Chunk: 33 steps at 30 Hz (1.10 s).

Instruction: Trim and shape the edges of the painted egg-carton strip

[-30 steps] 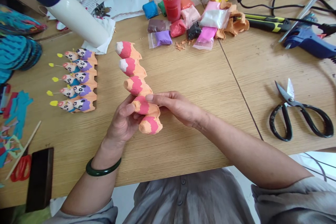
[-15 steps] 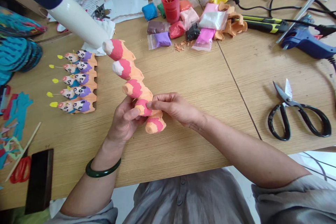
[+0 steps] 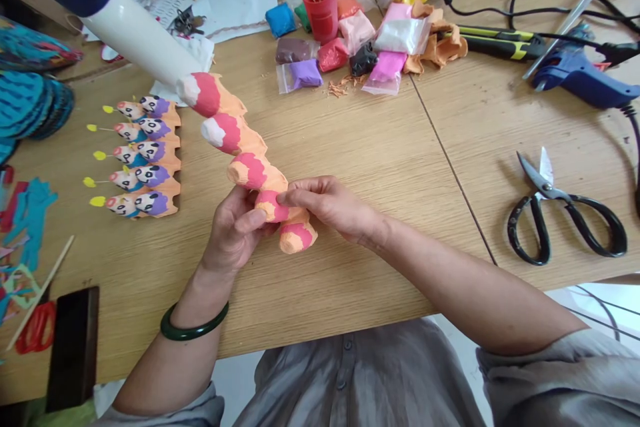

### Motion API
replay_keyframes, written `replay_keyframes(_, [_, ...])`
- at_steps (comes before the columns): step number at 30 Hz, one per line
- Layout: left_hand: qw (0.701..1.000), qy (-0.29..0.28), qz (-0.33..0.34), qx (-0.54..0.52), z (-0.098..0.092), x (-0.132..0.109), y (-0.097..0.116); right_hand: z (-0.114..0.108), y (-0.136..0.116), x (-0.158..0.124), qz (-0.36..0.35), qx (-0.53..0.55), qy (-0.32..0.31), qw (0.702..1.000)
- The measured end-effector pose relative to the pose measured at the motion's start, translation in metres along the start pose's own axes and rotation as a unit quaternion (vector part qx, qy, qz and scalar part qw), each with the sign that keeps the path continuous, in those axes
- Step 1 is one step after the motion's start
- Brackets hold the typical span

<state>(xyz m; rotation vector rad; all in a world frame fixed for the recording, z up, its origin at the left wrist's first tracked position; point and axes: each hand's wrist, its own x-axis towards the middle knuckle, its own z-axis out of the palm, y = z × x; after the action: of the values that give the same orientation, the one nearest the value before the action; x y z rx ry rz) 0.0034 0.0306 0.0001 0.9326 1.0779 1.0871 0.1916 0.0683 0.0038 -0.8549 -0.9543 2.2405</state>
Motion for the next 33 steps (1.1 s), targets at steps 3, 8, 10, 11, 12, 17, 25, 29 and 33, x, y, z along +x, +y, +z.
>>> replay_keyframes(3, [1.000, -0.002, -0.009, 0.002, 0.000, -0.001, 0.000, 0.001, 0.001, 0.000, -0.002, 0.021, -0.014, 1.000])
replay_keyframes(8, [1.000, -0.002, -0.003, -0.013, 0.001, 0.000, 0.002, 0.001, 0.000, -0.001, 0.013, 0.032, -0.033, 0.999])
replay_keyframes(10, [1.000, -0.001, -0.003, -0.019, 0.001, 0.001, 0.002, -0.001, 0.001, -0.001, 0.000, 0.014, -0.034, 0.999])
replay_keyframes(11, [1.000, 0.000, -0.004, -0.019, 0.001, 0.001, 0.002, -0.002, 0.001, -0.001, -0.007, 0.002, -0.039, 0.999])
replay_keyframes(12, [1.000, 0.001, -0.006, -0.016, 0.001, 0.001, 0.002, -0.003, 0.000, -0.001, -0.013, -0.011, -0.045, 0.999])
replay_keyframes(17, [1.000, -0.003, -0.006, -0.002, 0.000, 0.002, 0.002, -0.009, -0.002, 0.000, -0.029, -0.033, -0.078, 0.996])
replay_keyframes(25, [0.998, -0.034, 0.049, 0.027, -0.008, 0.002, -0.009, -0.004, -0.001, 0.002, -0.012, 0.008, -0.049, 0.999])
replay_keyframes(29, [0.998, -0.035, 0.049, 0.033, -0.010, -0.001, -0.009, -0.003, 0.000, 0.001, 0.006, 0.014, -0.026, 1.000])
replay_keyframes(33, [0.999, -0.023, 0.016, 0.016, -0.006, -0.002, -0.003, -0.002, -0.002, 0.000, 0.017, 0.034, -0.032, 0.999])
